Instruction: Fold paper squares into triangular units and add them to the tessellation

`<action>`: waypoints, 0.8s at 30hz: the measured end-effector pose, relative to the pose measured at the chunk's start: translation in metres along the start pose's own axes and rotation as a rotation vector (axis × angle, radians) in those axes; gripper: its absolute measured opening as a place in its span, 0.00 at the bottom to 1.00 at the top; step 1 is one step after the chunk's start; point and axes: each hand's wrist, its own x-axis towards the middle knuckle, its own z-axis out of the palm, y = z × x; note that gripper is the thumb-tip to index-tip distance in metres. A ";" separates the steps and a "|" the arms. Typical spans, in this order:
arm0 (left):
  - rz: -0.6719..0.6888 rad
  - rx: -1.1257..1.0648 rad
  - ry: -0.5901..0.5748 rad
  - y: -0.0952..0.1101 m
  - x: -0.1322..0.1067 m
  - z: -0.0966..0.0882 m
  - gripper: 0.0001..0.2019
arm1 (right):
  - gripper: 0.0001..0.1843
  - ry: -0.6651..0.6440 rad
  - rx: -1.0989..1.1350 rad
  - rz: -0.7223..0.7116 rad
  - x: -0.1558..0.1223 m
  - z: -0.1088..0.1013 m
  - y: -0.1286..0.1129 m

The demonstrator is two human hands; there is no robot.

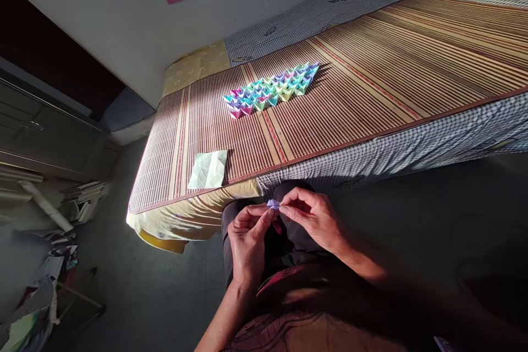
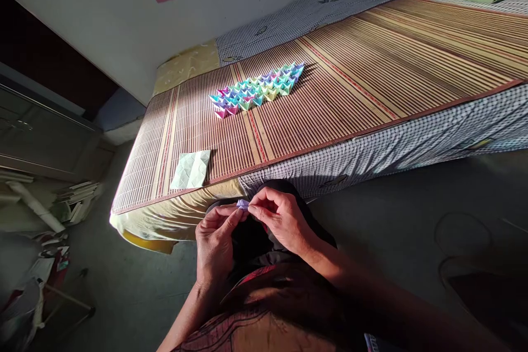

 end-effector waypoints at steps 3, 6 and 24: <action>-0.018 -0.009 -0.008 0.000 0.000 0.001 0.06 | 0.09 0.007 0.009 0.012 0.000 0.000 -0.001; -0.038 -0.061 -0.005 -0.002 0.002 0.003 0.08 | 0.08 0.010 -0.038 -0.004 0.000 0.001 -0.005; -0.144 -0.128 -0.035 -0.001 0.003 0.005 0.09 | 0.05 -0.032 -0.119 -0.068 0.003 0.004 -0.013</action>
